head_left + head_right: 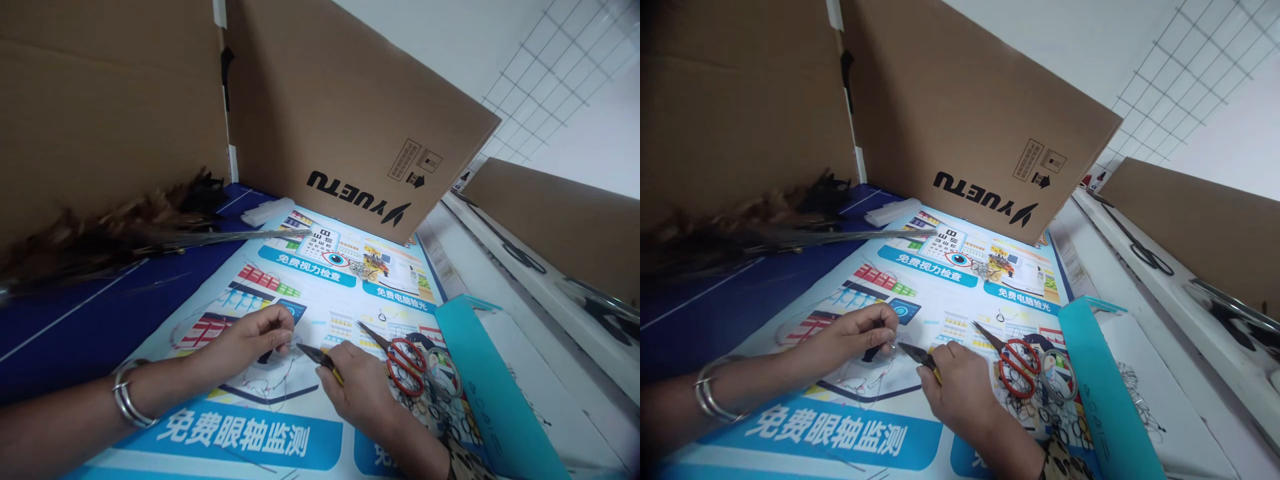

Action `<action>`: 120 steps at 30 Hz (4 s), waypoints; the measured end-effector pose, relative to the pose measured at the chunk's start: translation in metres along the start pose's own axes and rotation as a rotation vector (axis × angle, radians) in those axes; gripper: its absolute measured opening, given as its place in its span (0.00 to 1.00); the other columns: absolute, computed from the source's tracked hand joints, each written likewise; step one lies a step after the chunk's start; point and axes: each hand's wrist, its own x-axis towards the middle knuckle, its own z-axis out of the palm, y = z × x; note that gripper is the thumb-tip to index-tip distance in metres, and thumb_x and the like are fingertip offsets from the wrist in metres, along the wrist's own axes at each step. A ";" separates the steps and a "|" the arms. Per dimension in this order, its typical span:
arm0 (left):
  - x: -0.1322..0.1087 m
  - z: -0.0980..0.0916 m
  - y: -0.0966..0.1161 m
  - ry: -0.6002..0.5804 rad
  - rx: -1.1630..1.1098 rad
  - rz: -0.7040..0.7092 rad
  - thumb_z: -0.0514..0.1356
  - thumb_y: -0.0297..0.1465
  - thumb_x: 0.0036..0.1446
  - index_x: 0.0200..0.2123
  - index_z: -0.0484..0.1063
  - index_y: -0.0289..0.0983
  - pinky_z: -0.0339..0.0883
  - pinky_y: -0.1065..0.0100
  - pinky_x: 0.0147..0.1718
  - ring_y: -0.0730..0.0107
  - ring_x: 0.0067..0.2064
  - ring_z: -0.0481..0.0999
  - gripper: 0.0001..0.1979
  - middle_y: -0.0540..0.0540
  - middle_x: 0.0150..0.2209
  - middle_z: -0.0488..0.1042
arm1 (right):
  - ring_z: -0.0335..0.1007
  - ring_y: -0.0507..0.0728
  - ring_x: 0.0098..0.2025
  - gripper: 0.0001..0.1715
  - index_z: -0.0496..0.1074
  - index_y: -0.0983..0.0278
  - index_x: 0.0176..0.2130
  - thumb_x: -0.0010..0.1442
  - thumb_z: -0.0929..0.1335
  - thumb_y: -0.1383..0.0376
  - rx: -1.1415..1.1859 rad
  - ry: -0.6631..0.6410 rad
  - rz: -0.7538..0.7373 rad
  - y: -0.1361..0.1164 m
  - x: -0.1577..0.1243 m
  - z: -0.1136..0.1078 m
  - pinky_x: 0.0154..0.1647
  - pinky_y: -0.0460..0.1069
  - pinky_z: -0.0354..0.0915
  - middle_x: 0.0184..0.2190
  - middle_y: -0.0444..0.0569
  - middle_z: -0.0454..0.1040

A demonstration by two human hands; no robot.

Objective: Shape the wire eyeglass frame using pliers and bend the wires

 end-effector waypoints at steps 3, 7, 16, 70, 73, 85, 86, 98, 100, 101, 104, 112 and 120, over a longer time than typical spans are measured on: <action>-0.001 0.001 0.001 0.015 0.024 0.018 0.57 0.35 0.61 0.34 0.66 0.38 0.59 0.67 0.32 0.70 0.31 0.66 0.07 0.52 0.27 0.70 | 0.72 0.57 0.40 0.12 0.71 0.62 0.41 0.66 0.63 0.58 0.023 -0.013 -0.008 -0.001 0.000 0.000 0.33 0.48 0.58 0.39 0.48 0.76; -0.004 0.001 0.005 0.022 0.088 0.066 0.56 0.35 0.62 0.33 0.66 0.38 0.60 0.66 0.33 0.69 0.32 0.67 0.07 0.52 0.28 0.69 | 0.72 0.57 0.39 0.12 0.70 0.62 0.41 0.67 0.63 0.58 0.074 -0.014 -0.009 0.000 0.000 0.001 0.34 0.48 0.58 0.38 0.48 0.76; -0.003 -0.001 0.000 0.022 0.165 0.129 0.56 0.34 0.64 0.37 0.70 0.39 0.62 0.68 0.33 0.70 0.33 0.67 0.06 0.51 0.31 0.68 | 0.69 0.55 0.35 0.13 0.69 0.62 0.39 0.68 0.61 0.57 0.150 0.003 -0.020 0.004 0.000 0.002 0.32 0.47 0.56 0.35 0.47 0.75; -0.008 0.006 0.013 0.078 0.341 0.309 0.52 0.34 0.67 0.32 0.66 0.39 0.62 0.66 0.37 0.67 0.35 0.67 0.11 0.50 0.33 0.66 | 0.67 0.62 0.43 0.12 0.71 0.63 0.41 0.66 0.64 0.57 -0.028 0.025 0.035 -0.017 -0.001 0.002 0.39 0.53 0.61 0.41 0.53 0.73; -0.009 0.006 0.013 0.088 0.333 0.296 0.52 0.34 0.67 0.32 0.66 0.39 0.62 0.67 0.36 0.67 0.35 0.66 0.11 0.50 0.32 0.66 | 0.68 0.62 0.43 0.12 0.71 0.62 0.42 0.66 0.64 0.58 -0.049 0.036 0.034 -0.017 -0.001 0.003 0.39 0.53 0.61 0.40 0.52 0.74; -0.009 0.007 0.013 0.084 0.296 0.228 0.51 0.36 0.68 0.32 0.65 0.39 0.62 0.67 0.36 0.68 0.35 0.66 0.12 0.51 0.32 0.65 | 0.67 0.60 0.40 0.07 0.70 0.62 0.39 0.65 0.65 0.62 -0.093 0.131 -0.012 -0.012 -0.001 0.015 0.35 0.51 0.59 0.38 0.50 0.74; -0.009 0.007 0.013 0.086 0.293 0.231 0.51 0.36 0.68 0.32 0.65 0.39 0.61 0.67 0.36 0.68 0.35 0.66 0.12 0.51 0.32 0.65 | 0.67 0.60 0.40 0.06 0.70 0.62 0.39 0.65 0.65 0.62 -0.093 0.137 -0.015 -0.012 -0.001 0.015 0.35 0.51 0.59 0.38 0.50 0.74; -0.010 0.007 0.012 0.095 0.260 0.232 0.51 0.35 0.67 0.31 0.66 0.39 0.62 0.67 0.35 0.68 0.34 0.67 0.12 0.51 0.31 0.67 | 0.69 0.60 0.38 0.05 0.69 0.61 0.38 0.64 0.65 0.62 -0.079 0.171 -0.042 -0.010 -0.002 0.018 0.34 0.50 0.58 0.37 0.49 0.74; -0.010 0.007 0.012 0.094 0.263 0.232 0.51 0.35 0.67 0.32 0.67 0.39 0.62 0.67 0.36 0.68 0.34 0.68 0.12 0.51 0.31 0.67 | 0.69 0.59 0.38 0.05 0.69 0.61 0.37 0.64 0.65 0.62 -0.066 0.164 -0.038 -0.010 -0.001 0.016 0.34 0.50 0.58 0.37 0.49 0.74; -0.010 0.007 0.012 0.093 0.265 0.233 0.51 0.35 0.68 0.31 0.67 0.39 0.62 0.67 0.36 0.68 0.34 0.68 0.12 0.51 0.31 0.67 | 0.69 0.59 0.38 0.05 0.69 0.61 0.37 0.64 0.65 0.62 -0.057 0.158 -0.033 -0.011 -0.001 0.015 0.34 0.50 0.57 0.37 0.49 0.74; -0.010 0.007 0.011 0.087 0.265 0.231 0.51 0.35 0.68 0.31 0.66 0.39 0.62 0.67 0.35 0.68 0.34 0.68 0.12 0.51 0.31 0.67 | 0.70 0.58 0.38 0.06 0.69 0.61 0.37 0.64 0.65 0.62 -0.022 0.129 -0.014 -0.012 -0.001 0.011 0.33 0.49 0.57 0.37 0.48 0.75; -0.010 0.007 0.010 0.051 0.181 0.165 0.51 0.38 0.68 0.32 0.66 0.39 0.63 0.67 0.36 0.68 0.34 0.70 0.13 0.52 0.30 0.70 | 0.70 0.57 0.37 0.07 0.69 0.61 0.37 0.65 0.64 0.61 0.032 0.083 0.003 -0.014 -0.002 0.007 0.31 0.48 0.55 0.36 0.47 0.75; -0.008 0.004 0.011 0.040 0.163 0.116 0.53 0.41 0.67 0.33 0.67 0.39 0.62 0.67 0.34 0.68 0.33 0.67 0.13 0.52 0.30 0.68 | 0.70 0.58 0.37 0.09 0.69 0.61 0.38 0.66 0.63 0.59 0.184 0.059 0.033 -0.010 -0.001 0.010 0.32 0.48 0.57 0.36 0.48 0.73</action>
